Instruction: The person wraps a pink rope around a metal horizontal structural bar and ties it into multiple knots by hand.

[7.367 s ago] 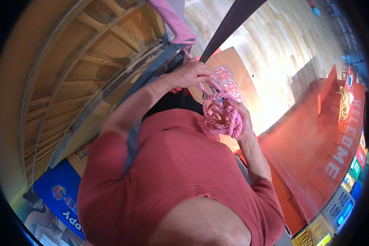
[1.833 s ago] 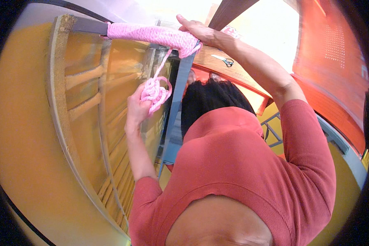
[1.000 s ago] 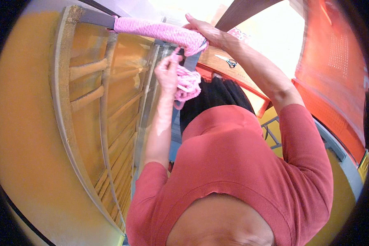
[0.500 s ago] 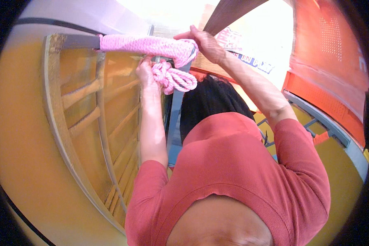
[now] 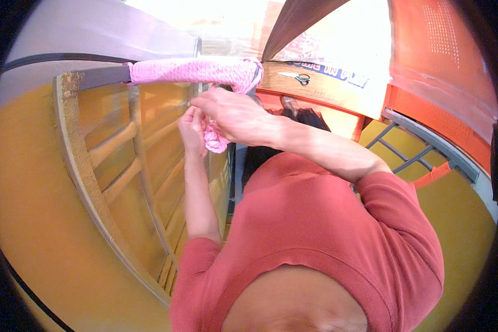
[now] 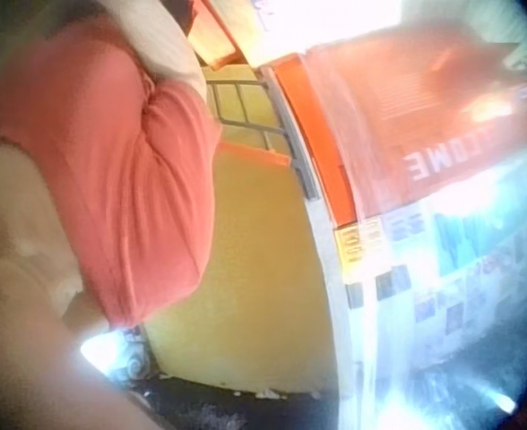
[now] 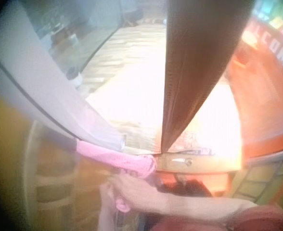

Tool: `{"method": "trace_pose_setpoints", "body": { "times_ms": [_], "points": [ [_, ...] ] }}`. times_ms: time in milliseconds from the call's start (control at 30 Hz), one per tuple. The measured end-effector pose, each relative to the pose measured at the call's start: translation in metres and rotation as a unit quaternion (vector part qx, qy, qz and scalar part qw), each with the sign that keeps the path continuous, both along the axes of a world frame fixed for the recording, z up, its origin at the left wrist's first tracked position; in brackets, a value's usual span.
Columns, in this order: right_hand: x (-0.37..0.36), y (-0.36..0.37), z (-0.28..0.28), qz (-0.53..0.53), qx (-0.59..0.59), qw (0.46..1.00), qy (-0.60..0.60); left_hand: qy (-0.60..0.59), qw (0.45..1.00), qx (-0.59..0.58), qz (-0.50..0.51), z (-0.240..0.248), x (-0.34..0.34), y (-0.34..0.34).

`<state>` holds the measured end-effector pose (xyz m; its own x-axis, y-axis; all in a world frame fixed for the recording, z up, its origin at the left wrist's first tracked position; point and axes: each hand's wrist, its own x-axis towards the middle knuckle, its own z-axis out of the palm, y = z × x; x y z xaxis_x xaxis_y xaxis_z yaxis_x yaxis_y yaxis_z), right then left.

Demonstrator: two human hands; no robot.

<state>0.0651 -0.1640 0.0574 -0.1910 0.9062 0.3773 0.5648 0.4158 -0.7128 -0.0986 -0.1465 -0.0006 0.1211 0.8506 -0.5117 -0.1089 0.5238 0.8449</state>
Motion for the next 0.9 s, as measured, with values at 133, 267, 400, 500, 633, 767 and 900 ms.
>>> {"method": "trace_pose_setpoints", "body": {
  "times_ms": [133, 267, 400, 500, 633, 767, 900],
  "points": [
    [-0.018, 0.005, -0.034, 0.000, 0.008, 0.993, -0.120, -0.025, 0.998, -0.028, -0.040, 0.031, 0.003, -0.011],
    [-0.012, 0.016, -0.037, 0.122, -0.085, 0.978, -0.143, -0.015, 0.998, -0.029, -0.059, 0.048, 0.016, -0.024],
    [-0.007, 0.015, -0.028, 0.073, -0.117, 0.984, -0.116, 0.001, 0.995, 0.024, -0.094, 0.045, 0.019, -0.021],
    [-0.004, 0.010, -0.017, 0.061, -0.123, 0.985, -0.100, -0.021, 0.992, 0.047, -0.111, 0.055, 0.022, -0.022],
    [-0.008, -0.001, -0.018, 0.055, -0.112, 0.984, -0.129, 0.027, 0.993, 0.012, -0.111, 0.064, 0.020, -0.029],
    [-0.012, -0.001, -0.019, 0.082, -0.100, 0.985, -0.116, -0.016, 0.995, -0.001, -0.102, 0.057, 0.013, -0.033],
    [-0.008, -0.002, -0.022, 0.098, -0.083, 0.989, -0.077, -0.032, 0.993, -0.044, -0.106, 0.067, 0.012, -0.038]
  ]
}}
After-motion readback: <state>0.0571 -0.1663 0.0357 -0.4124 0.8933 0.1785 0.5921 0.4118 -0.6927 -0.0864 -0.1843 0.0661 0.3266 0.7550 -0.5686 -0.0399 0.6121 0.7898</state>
